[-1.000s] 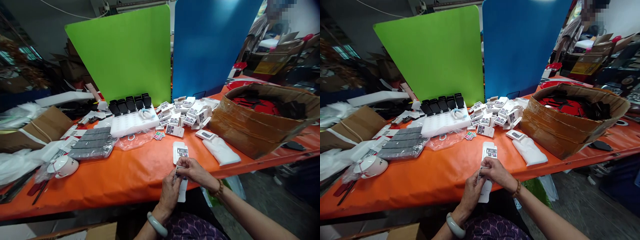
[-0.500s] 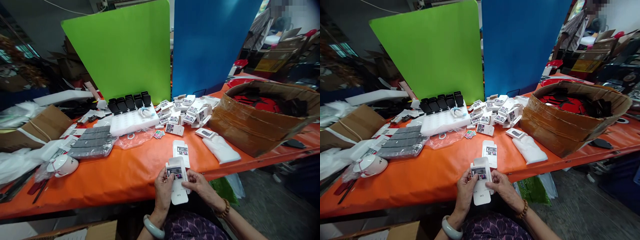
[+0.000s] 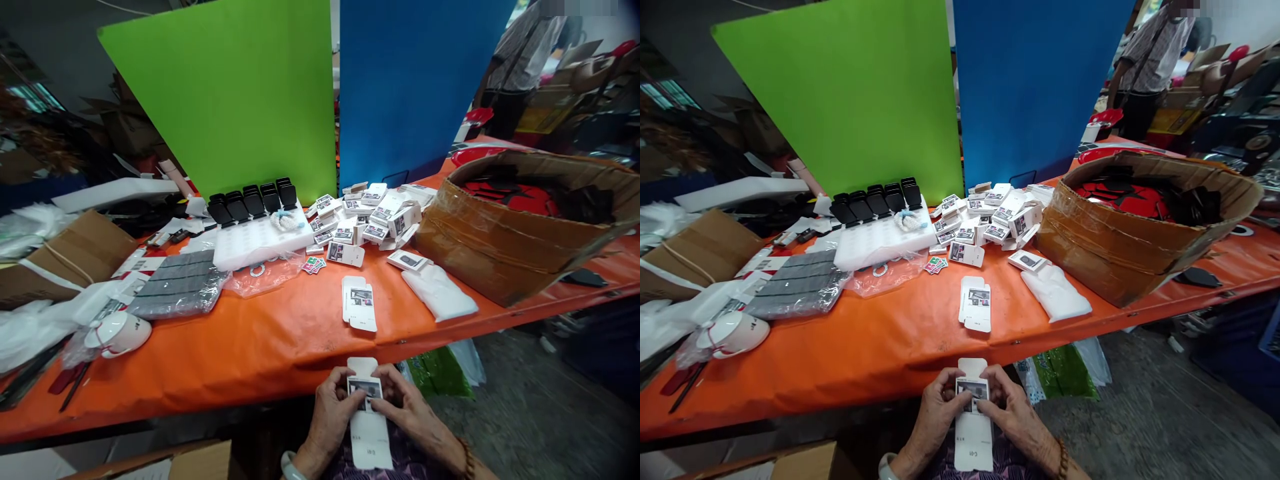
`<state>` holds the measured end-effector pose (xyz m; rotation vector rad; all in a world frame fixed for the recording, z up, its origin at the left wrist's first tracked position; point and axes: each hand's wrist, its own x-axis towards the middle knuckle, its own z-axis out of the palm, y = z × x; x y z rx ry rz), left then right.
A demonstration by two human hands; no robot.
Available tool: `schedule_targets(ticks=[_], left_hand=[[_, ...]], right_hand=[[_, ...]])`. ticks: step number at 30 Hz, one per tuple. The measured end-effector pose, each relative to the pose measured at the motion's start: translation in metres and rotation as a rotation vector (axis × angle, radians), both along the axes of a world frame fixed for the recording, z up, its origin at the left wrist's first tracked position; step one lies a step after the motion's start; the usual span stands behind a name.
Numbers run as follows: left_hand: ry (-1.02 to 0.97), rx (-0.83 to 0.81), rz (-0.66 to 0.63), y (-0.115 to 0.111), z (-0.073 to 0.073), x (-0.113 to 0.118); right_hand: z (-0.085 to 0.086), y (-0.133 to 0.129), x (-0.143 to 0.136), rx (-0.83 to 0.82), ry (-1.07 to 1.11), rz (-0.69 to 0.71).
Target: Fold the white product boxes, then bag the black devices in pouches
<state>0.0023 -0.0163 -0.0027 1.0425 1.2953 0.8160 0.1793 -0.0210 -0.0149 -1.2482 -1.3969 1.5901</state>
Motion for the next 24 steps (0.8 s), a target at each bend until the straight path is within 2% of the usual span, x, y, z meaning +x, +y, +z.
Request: schedule_targets(ticks=[2,5,8,11,13,15,19,21,24], left_hand=[[0.031,0.029,0.001,0.001,-0.002,0.0],[0.065,0.094,0.026,0.01,0.0,0.002],[-0.002,0.081,0.077,0.021,0.004,0.003],[-0.121,0.012,0.11,0.029,0.005,0.001],[-0.137,-0.013,0.072,0.029,0.004,-0.002],[-0.097,-0.006,0.04,0.026,0.002,-0.005],[-0.028,0.034,0.045,0.02,-0.005,-0.008],[-0.054,0.01,0.061,0.019,-0.006,-0.007],[-0.133,-0.056,0.111,0.023,-0.004,-0.003]], right_hand=[[0.001,-0.001,-0.001,0.039,-0.042,-0.023],[0.001,0.003,-0.008,0.089,-0.096,-0.137],[-0.002,0.014,-0.014,0.066,0.02,-0.253],[-0.003,0.025,-0.015,0.002,0.127,-0.189],[-0.001,0.028,-0.013,0.02,0.062,-0.102],[0.002,0.027,-0.01,0.113,-0.061,-0.063],[0.006,0.02,-0.008,0.269,-0.178,-0.039],[0.008,0.019,-0.009,0.258,-0.183,-0.056],[0.011,0.023,-0.011,0.159,-0.154,-0.111]])
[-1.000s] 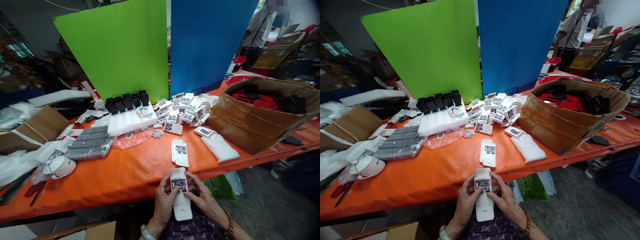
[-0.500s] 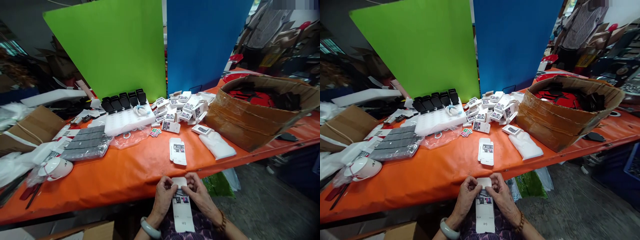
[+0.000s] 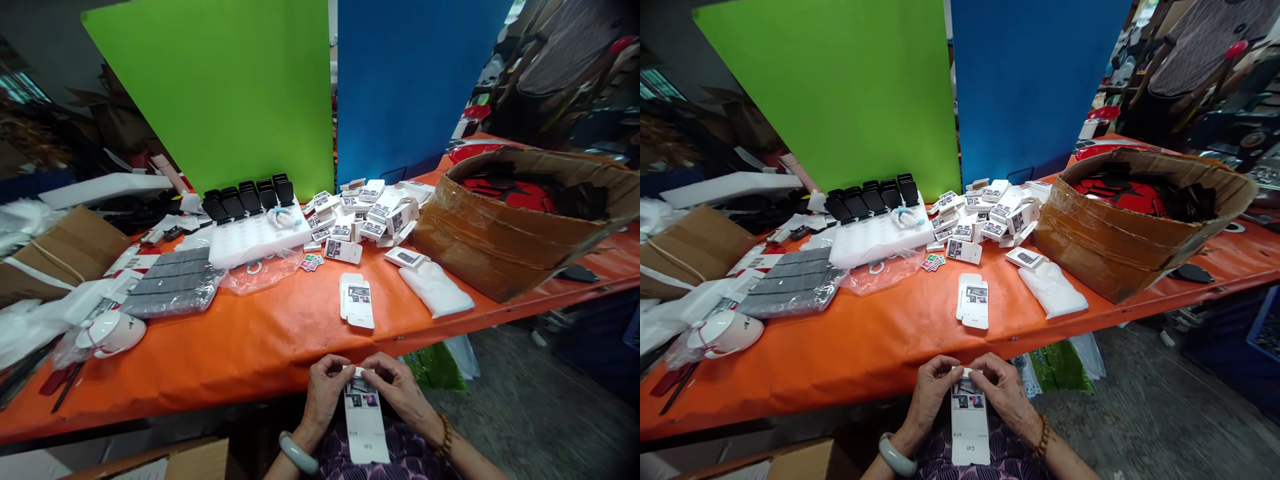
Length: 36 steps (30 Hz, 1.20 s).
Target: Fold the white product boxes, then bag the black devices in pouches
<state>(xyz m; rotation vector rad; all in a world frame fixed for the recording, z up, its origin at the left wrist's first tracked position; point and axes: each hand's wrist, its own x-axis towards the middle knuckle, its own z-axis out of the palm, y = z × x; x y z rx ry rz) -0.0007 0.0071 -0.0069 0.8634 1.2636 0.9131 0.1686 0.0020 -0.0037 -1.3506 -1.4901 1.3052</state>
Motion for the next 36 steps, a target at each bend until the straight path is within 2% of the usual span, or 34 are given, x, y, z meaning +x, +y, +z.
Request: schedule_targets(ticks=[4,10,17,21,27,30,33,36], left_hand=[[-0.021,-0.001,0.035,0.006,0.006,0.004],[0.057,-0.018,-0.024,0.001,0.004,0.0],[0.09,-0.018,-0.065,-0.001,0.007,0.003],[0.004,-0.039,-0.086,-0.002,0.009,-0.001],[-0.013,-0.059,-0.13,-0.013,-0.006,-0.011],[0.021,-0.031,-0.139,-0.016,-0.007,-0.007],[0.032,0.042,-0.1,-0.011,0.001,-0.001],[0.002,0.139,0.02,0.002,0.011,0.001]], right_hand=[[0.002,0.008,-0.003,-0.167,0.135,-0.024],[-0.005,0.003,-0.004,-0.293,0.263,-0.031],[0.002,0.004,0.002,-0.351,0.24,0.01],[0.007,0.006,0.0,-0.354,0.239,0.012],[-0.002,-0.008,-0.002,-0.327,0.239,0.076],[-0.007,-0.01,0.001,-0.334,0.198,0.122],[-0.003,0.005,0.005,-0.344,0.115,0.222],[0.017,0.046,0.011,-0.275,0.009,0.359]])
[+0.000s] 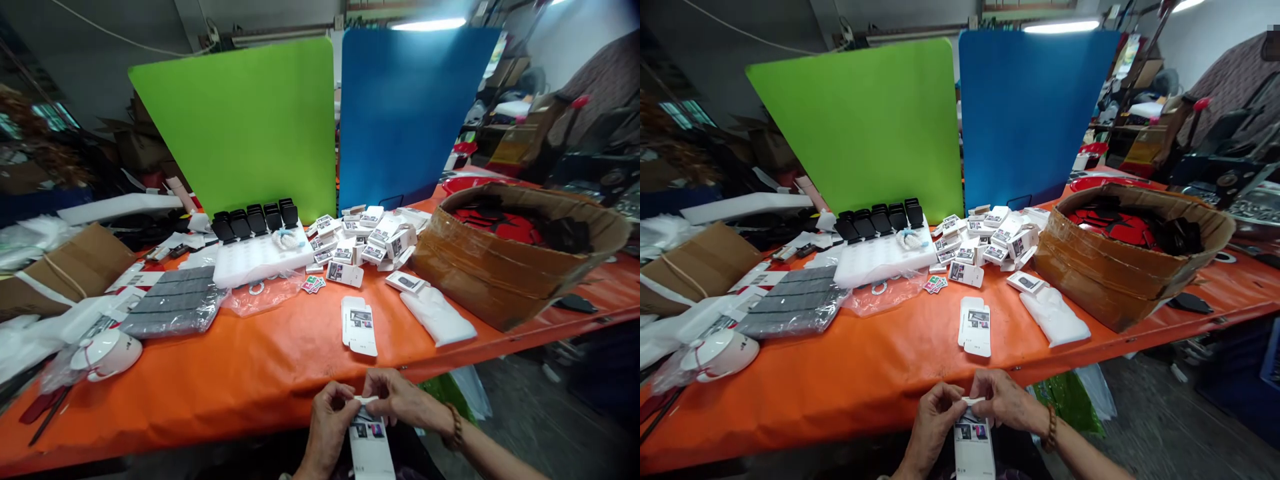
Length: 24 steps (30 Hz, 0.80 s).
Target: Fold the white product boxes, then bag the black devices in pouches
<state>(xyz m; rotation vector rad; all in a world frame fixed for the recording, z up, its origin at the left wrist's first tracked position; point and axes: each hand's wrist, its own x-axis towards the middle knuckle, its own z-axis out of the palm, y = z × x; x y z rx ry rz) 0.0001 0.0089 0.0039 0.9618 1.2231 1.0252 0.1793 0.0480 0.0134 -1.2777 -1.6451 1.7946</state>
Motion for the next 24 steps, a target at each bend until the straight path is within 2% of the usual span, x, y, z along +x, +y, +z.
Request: schedule_targets(ticks=[3,5,7,9,10,12,14,16,20,24], left_hand=[[0.031,0.067,0.181,0.018,0.007,-0.006],[0.062,0.096,0.242,0.028,0.01,-0.011],[0.102,0.116,0.235,0.034,0.012,-0.013],[0.162,0.131,0.184,0.037,0.012,-0.01],[0.199,0.157,0.147,0.038,0.011,-0.006],[0.3,0.259,0.07,0.038,0.005,0.003],[0.445,0.385,-0.002,0.037,-0.006,0.011],[0.605,0.489,-0.063,0.036,-0.019,0.018],[0.841,0.652,-0.153,0.034,-0.042,0.021],[0.965,0.669,-0.238,0.031,-0.045,0.021]], right_hand=[[0.042,0.061,0.006,0.232,-0.084,0.004],[0.077,0.102,0.011,0.338,-0.042,-0.197],[0.105,0.136,0.014,0.471,0.092,-0.474],[0.119,0.157,0.015,0.599,0.093,-0.623],[0.12,0.162,0.014,0.662,-0.003,-0.608],[0.109,0.164,0.011,0.742,-0.302,-0.425],[0.09,0.158,0.007,0.744,-0.544,-0.208],[0.069,0.15,0.003,0.708,-0.641,-0.09],[0.039,0.142,-0.007,0.653,-0.751,0.013],[0.027,0.14,-0.018,0.606,-0.833,0.029]])
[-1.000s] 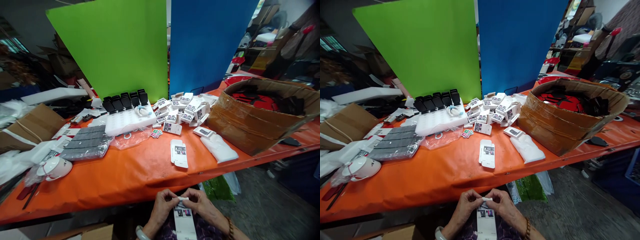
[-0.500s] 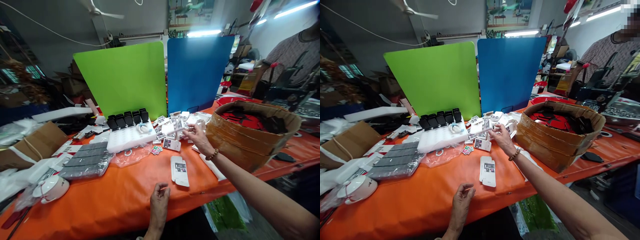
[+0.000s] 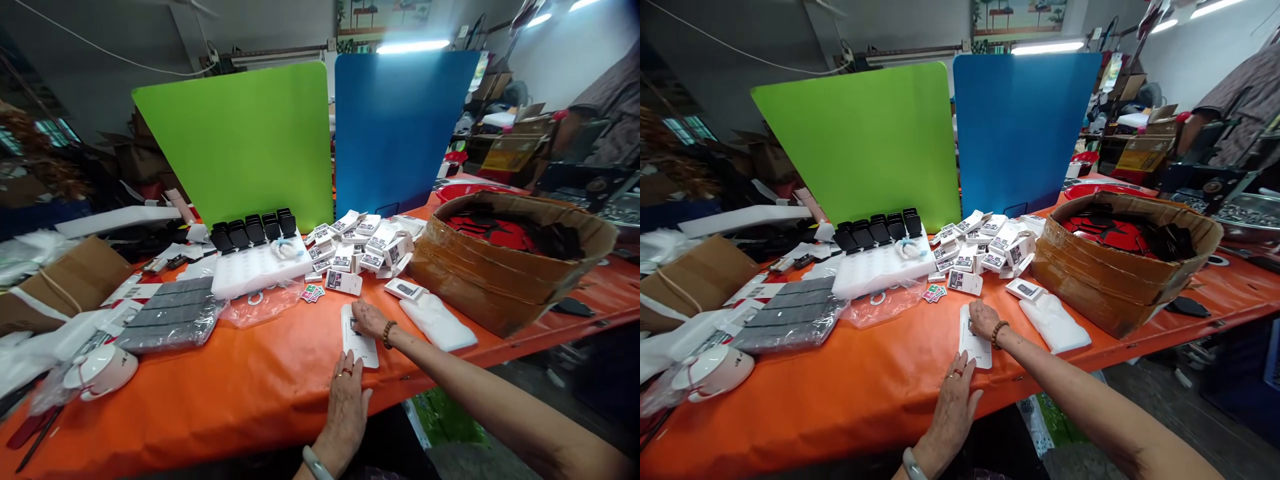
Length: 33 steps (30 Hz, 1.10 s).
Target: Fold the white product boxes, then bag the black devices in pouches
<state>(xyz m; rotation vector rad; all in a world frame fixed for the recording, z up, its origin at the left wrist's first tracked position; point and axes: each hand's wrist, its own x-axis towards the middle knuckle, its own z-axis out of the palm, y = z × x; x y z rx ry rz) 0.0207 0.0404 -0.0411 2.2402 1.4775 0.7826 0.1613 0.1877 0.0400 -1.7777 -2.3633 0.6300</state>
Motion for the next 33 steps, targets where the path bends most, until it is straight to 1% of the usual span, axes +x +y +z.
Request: schedule_targets(ticks=[2,4,7,9,11,14,17,19,22,25,27,29,31,32,33], left_hand=[[0.031,-0.035,-0.006,-0.001,0.001,0.001],[0.021,-0.049,0.012,-0.001,0.002,0.002],[-0.058,-0.069,0.021,0.0,0.003,0.001],[-0.156,-0.09,0.04,0.004,0.008,0.0],[-0.266,-0.1,0.103,0.009,0.019,0.0],[-0.354,-0.101,0.2,0.017,0.044,0.001],[-0.306,-0.159,0.217,0.019,0.066,0.002],[-0.244,-0.228,0.225,0.016,0.074,0.001],[-0.181,-0.286,0.238,0.009,0.076,-0.002],[-0.192,-0.338,0.277,0.001,0.077,-0.007],[-0.245,-0.373,0.284,-0.003,0.079,-0.01],[-0.362,-0.403,0.216,-0.008,0.082,-0.011],[-0.522,-0.435,0.128,-0.012,0.084,-0.011],[-0.604,-0.454,0.103,-0.013,0.083,-0.011],[-0.682,-0.476,0.1,-0.015,0.083,-0.011]], right_hand=[[0.0,-0.001,-0.003,-0.008,-0.007,-0.021],[0.003,-0.001,-0.003,-0.008,0.008,-0.038],[0.012,-0.001,0.001,-0.009,0.056,-0.064],[0.02,-0.001,0.005,-0.014,0.101,-0.087],[0.028,-0.004,0.008,-0.026,0.16,-0.099],[0.036,-0.017,0.01,-0.058,0.271,-0.092],[0.038,-0.038,0.006,-0.129,0.403,-0.086],[0.037,-0.053,0.002,-0.212,0.497,-0.094],[0.032,-0.072,-0.004,-0.358,0.613,-0.107],[0.026,-0.086,-0.008,-0.501,0.786,-0.129],[0.022,-0.092,-0.011,-0.61,0.963,-0.152],[0.021,-0.097,-0.013,-0.69,1.089,-0.152],[0.022,-0.102,-0.017,-0.684,1.087,-0.134],[0.024,-0.105,-0.018,-0.627,1.057,-0.126],[0.026,-0.108,-0.019,-0.526,1.014,-0.121]])
